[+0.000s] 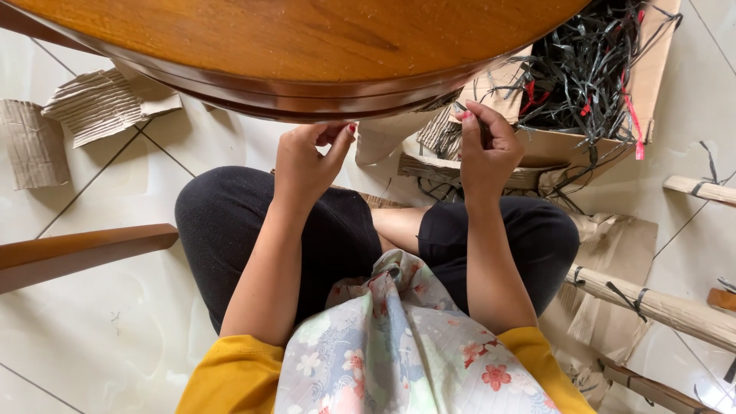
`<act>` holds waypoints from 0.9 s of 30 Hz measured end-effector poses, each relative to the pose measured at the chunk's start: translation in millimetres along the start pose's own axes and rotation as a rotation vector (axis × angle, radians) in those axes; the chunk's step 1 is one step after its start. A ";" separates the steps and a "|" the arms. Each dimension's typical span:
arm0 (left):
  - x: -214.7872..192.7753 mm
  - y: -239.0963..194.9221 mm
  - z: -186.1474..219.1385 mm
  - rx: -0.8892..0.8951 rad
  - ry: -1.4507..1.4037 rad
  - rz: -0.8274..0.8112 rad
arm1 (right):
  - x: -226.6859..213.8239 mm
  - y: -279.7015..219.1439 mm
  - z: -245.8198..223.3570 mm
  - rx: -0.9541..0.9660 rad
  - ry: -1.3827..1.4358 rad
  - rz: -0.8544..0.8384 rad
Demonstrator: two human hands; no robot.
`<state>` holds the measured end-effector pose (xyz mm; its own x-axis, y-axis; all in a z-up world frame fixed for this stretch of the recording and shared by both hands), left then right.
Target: Wrapping wooden chair legs with corrugated cardboard and securing them with plastic ties for protection during transport.
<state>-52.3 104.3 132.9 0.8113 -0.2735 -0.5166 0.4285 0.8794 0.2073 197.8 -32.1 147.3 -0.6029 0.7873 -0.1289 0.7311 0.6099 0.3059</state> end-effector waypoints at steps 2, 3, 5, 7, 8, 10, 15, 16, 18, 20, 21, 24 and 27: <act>-0.2 1.3 -4.3 -0.001 0.021 0.033 | 3.7 2.2 -6.5 0.009 0.020 -0.014; -1.8 2.0 -6.4 -0.003 0.042 0.066 | 6.1 3.2 -9.5 0.018 0.038 -0.027; -2.1 -0.3 -13.4 -0.008 0.028 0.078 | 9.0 8.0 -13.0 0.009 0.030 -0.047; -1.9 -0.5 -17.7 -0.013 0.015 0.093 | 11.9 14.6 -13.0 -0.002 0.024 -0.070; -1.8 -0.1 -19.0 -0.019 -0.004 0.106 | 13.3 18.2 -11.7 -0.016 0.006 -0.083; 3.6 2.3 -35.6 -0.025 -0.019 0.122 | 12.6 26.8 17.4 -0.031 -0.009 -0.098; 10.0 5.3 -68.7 -0.033 -0.183 0.142 | 21.7 44.9 137.5 0.260 0.297 -0.179; 8.6 6.2 -68.3 -0.030 -0.183 0.145 | 22.6 50.9 146.4 0.256 0.299 -0.180; 9.0 6.4 -68.6 -0.033 -0.226 0.128 | 40.0 48.4 183.8 0.554 0.518 -0.299; 10.1 5.1 -68.3 -0.035 -0.249 0.120 | 47.5 48.6 167.2 0.563 0.497 -0.301; 11.8 5.3 -68.0 -0.036 -0.271 0.109 | 50.6 49.1 159.6 0.572 0.477 -0.300; 17.1 6.0 -66.1 -0.037 -0.315 0.085 | 61.8 53.7 136.3 0.600 0.417 -0.295; 20.5 6.9 -65.2 -0.039 -0.357 0.063 | 60.9 57.7 111.5 0.628 0.359 -0.293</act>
<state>-58.6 130.2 69.6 0.9265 -0.3309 -0.1794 0.3631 0.9112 0.1946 238.8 61.1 51.9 -0.7878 0.5739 0.2236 0.5052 0.8098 -0.2983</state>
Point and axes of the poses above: each hand's wrist, its own y-axis towards the middle knuckle, its own x-axis out of the palm, z = x × y, the point moved 9 cm from there along y, towards the middle knuckle, and after that the axes turned 8 degrees about y, right-handed, at the moved point
